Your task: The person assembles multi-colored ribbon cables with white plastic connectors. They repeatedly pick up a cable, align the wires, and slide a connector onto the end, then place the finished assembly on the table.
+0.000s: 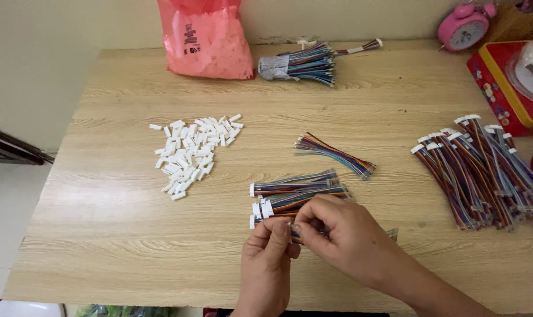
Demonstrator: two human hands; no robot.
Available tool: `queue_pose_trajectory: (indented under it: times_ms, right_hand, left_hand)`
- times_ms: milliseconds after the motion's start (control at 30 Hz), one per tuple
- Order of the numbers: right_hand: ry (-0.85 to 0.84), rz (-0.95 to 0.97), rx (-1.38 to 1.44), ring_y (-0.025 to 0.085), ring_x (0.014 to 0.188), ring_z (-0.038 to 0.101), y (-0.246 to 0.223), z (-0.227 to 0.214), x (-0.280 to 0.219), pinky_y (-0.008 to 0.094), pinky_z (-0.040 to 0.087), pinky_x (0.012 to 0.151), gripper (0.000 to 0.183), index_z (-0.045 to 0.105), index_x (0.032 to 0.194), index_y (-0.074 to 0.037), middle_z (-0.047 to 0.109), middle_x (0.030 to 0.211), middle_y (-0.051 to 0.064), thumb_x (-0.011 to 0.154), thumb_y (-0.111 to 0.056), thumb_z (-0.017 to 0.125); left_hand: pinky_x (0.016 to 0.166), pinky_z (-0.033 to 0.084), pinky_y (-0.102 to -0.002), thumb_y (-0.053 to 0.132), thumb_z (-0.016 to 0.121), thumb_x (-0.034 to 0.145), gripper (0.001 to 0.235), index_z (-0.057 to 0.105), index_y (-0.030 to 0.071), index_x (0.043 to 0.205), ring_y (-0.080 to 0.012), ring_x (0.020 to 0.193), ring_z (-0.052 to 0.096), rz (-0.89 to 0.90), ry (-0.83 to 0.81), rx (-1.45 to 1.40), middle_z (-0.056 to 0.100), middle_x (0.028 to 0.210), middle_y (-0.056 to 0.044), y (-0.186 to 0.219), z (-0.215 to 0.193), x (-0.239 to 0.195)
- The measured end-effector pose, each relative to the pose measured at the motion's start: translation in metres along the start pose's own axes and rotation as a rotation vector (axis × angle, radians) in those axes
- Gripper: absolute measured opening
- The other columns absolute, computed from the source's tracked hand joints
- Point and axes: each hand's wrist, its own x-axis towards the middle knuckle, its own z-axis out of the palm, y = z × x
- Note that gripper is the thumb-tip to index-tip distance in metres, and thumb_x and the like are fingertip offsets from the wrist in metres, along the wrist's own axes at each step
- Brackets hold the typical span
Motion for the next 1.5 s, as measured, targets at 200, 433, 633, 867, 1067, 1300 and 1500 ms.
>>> queue_pose_trajectory:
  times_ms: [200,433,633,867,1067,1300,1500]
  right_hand:
    - [-0.021,0.044,0.085,0.008,0.063,0.066,-0.002,-0.002,0.002,0.027,0.055,0.057,0.016,0.070,0.087,-0.004,0.069,0.073,0.000,0.087,-0.020,0.074]
    - [-0.110,0.032,0.089,0.008,0.062,0.058,0.008,-0.007,0.003,0.027,0.050,0.055,0.017,0.066,0.080,-0.004,0.063,0.071,0.000,0.085,-0.017,0.075]
    - [-0.152,0.104,0.014,0.010,0.059,0.057,-0.005,-0.010,0.005,0.029,0.048,0.054,0.014,0.066,0.082,-0.006,0.062,0.068,0.001,0.081,-0.016,0.075]
    - [-0.137,0.100,0.081,0.008,0.059,0.057,-0.001,-0.006,-0.001,0.028,0.049,0.053,0.014,0.064,0.082,-0.005,0.063,0.067,-0.001,0.083,-0.016,0.074]
    - [-0.151,0.164,0.305,0.005,0.064,0.053,0.010,0.000,-0.006,0.026,0.048,0.056,0.013,0.065,0.086,-0.005,0.061,0.071,-0.002,0.090,-0.016,0.070]
    - [-0.122,0.198,0.231,0.007,0.063,0.055,0.005,-0.003,-0.008,0.028,0.048,0.055,0.011,0.066,0.090,-0.007,0.063,0.071,-0.001,0.088,-0.017,0.070]
    - [-0.183,0.052,0.064,0.012,0.063,0.057,0.000,-0.016,-0.006,0.031,0.049,0.057,0.021,0.064,0.085,-0.005,0.062,0.071,0.002,0.091,-0.025,0.070]
  left_hand:
    - [0.065,0.045,-0.028,0.018,0.067,0.097,0.017,0.071,0.001,0.097,-0.0118,0.071,0.055,0.077,-0.002,0.083,0.072,0.085,-0.005,-0.005,-0.007,0.003]
    - [0.066,0.046,-0.027,0.014,0.070,0.095,0.014,0.071,0.000,0.099,-0.0122,0.072,0.056,0.108,-0.008,0.158,0.069,0.084,-0.004,-0.011,-0.014,0.001]
    - [0.068,0.047,-0.026,0.013,0.070,0.096,0.014,0.071,0.000,0.098,-0.0113,0.074,0.056,0.151,0.013,0.233,0.070,0.085,-0.005,-0.012,-0.017,-0.003]
    - [0.073,0.049,-0.027,0.013,0.071,0.096,0.014,0.070,0.000,0.101,-0.0109,0.079,0.058,0.281,-0.045,0.300,0.071,0.089,-0.004,-0.011,-0.016,-0.005]
    - [0.070,0.049,-0.027,0.014,0.070,0.096,0.015,0.071,-0.001,0.100,-0.0118,0.076,0.058,0.270,0.018,0.287,0.072,0.087,-0.006,-0.017,-0.009,-0.008]
    - [0.072,0.049,-0.027,0.012,0.070,0.097,0.013,0.071,-0.001,0.099,-0.0113,0.077,0.058,0.304,-0.008,0.321,0.071,0.086,-0.006,-0.023,-0.014,-0.009]
    - [0.069,0.047,-0.027,0.014,0.070,0.095,0.015,0.071,-0.001,0.098,-0.0114,0.074,0.056,0.203,-0.016,0.269,0.070,0.085,-0.005,-0.012,-0.013,-0.005]
